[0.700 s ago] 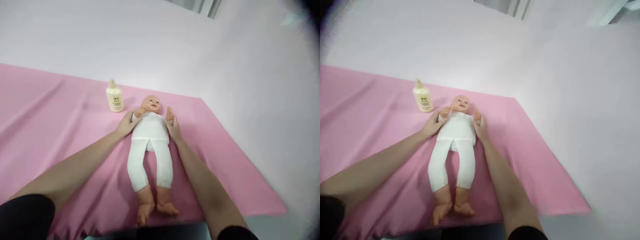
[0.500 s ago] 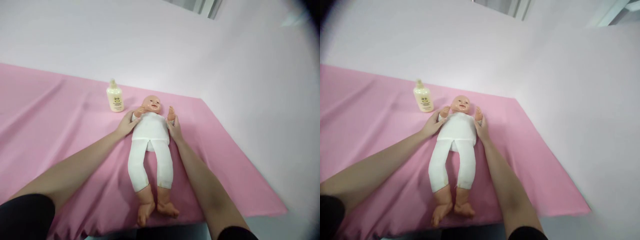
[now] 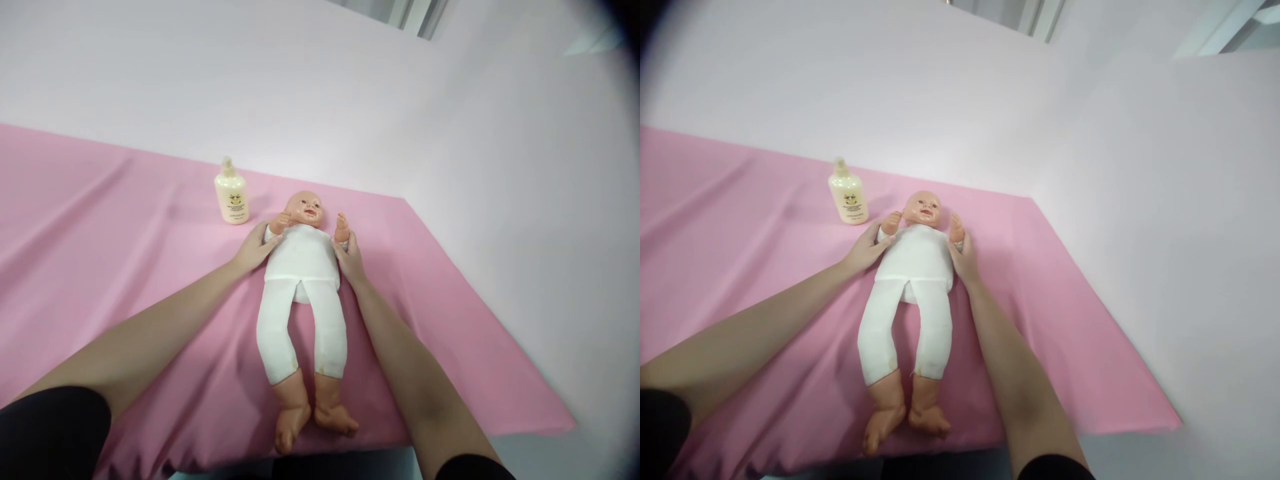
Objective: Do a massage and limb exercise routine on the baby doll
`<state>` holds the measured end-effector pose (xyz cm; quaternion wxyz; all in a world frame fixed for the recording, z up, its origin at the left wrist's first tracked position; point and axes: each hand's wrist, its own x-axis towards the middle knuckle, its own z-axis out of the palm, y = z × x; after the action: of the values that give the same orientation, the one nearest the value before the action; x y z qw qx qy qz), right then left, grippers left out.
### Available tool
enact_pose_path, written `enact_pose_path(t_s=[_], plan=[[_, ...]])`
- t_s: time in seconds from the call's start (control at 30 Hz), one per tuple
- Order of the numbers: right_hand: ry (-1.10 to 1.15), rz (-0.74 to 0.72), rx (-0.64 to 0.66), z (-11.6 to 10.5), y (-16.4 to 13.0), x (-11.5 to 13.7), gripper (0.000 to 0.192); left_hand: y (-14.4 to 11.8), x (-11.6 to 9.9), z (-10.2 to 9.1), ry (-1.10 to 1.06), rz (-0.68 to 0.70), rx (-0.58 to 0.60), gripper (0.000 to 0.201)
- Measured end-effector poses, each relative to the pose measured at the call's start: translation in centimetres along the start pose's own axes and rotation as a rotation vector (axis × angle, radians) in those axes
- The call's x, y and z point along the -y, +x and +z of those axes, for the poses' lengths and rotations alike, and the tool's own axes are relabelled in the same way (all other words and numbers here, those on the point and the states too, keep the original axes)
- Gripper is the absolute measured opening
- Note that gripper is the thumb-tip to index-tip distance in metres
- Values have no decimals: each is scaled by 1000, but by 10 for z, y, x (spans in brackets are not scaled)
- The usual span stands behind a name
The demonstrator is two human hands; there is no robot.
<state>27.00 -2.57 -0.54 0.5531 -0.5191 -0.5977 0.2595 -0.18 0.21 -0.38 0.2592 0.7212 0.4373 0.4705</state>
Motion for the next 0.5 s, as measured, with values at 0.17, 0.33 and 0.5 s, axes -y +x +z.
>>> enact_pose_path(t_s=[0.17, 0.33, 0.5], plan=[[-22, -9, 9, 1, 0, 3, 42, 0, -1, -1, -20, -14, 4, 59], [-12, -14, 19, 1, 0, 4, 43, -1, -1, -1, -18, -26, 4, 59], [-27, -5, 16, 1, -1, 5, 41, -1, 0, -1, -31, -35, 8, 61]])
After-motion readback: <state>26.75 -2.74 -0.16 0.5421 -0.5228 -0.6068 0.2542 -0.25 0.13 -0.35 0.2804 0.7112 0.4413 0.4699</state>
